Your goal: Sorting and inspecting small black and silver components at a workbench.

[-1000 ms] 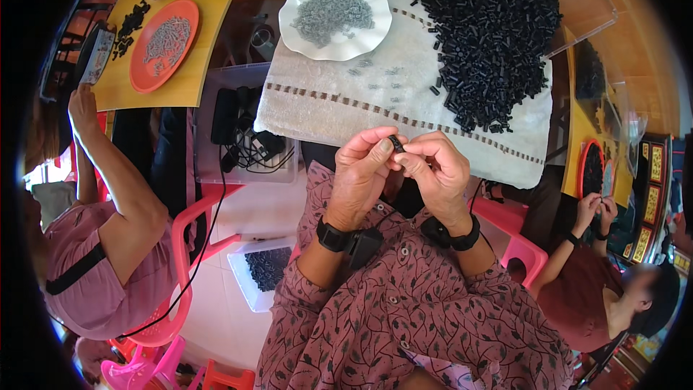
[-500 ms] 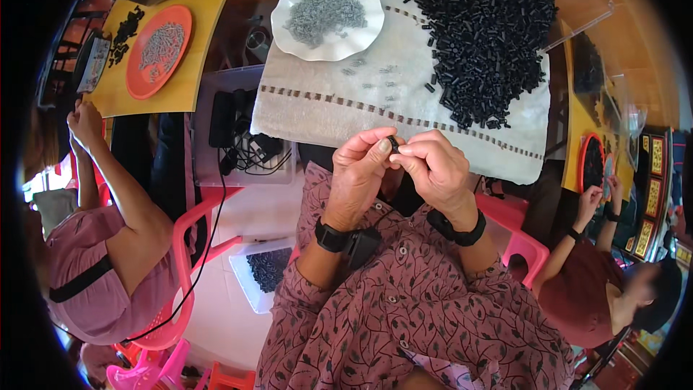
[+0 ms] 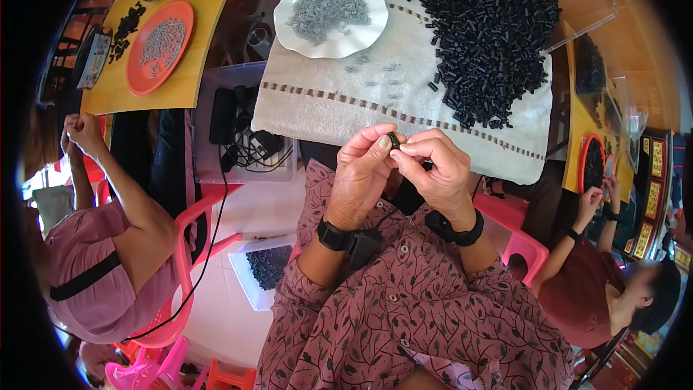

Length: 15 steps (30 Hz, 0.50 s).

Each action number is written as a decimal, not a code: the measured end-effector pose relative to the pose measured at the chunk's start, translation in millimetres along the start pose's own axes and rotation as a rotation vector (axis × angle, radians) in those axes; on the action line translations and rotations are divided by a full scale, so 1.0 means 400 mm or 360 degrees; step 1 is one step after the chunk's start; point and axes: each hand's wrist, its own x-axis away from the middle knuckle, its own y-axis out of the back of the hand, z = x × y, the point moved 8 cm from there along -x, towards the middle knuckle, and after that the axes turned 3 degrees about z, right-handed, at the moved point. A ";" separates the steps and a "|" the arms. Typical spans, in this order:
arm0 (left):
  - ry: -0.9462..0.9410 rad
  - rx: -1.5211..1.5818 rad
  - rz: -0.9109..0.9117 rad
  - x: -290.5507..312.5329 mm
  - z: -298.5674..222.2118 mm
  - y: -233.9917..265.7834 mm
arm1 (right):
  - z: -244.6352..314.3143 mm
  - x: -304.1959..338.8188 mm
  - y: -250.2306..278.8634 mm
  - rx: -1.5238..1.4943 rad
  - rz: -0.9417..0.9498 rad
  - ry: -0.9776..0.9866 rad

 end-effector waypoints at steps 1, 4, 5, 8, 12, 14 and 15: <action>-0.0005 -0.0001 -0.0001 0.001 -0.001 -0.001 | -0.001 0.001 0.001 -0.0047 -0.0008 -0.0018; 0.0012 0.0053 0.0001 -0.001 0.000 0.000 | -0.004 -0.002 0.001 -0.0083 -0.0003 -0.0009; 0.0000 0.0000 0.0001 -0.001 -0.002 0.000 | -0.003 -0.003 0.002 -0.0069 0.0003 0.0018; -0.0022 -0.0090 -0.0004 -0.001 -0.007 -0.007 | -0.013 -0.003 0.008 -0.0098 0.0018 0.0000; 0.0005 -0.0127 0.0022 0.002 -0.003 -0.009 | -0.005 -0.010 0.025 -0.0103 0.0008 0.0027; 0.0017 -0.0115 0.0022 0.004 0.003 -0.003 | -0.009 -0.006 0.025 -0.0042 0.0036 -0.0012; 0.0027 -0.0104 0.0020 0.005 0.004 -0.002 | -0.007 -0.008 0.023 -0.0042 0.0033 -0.0012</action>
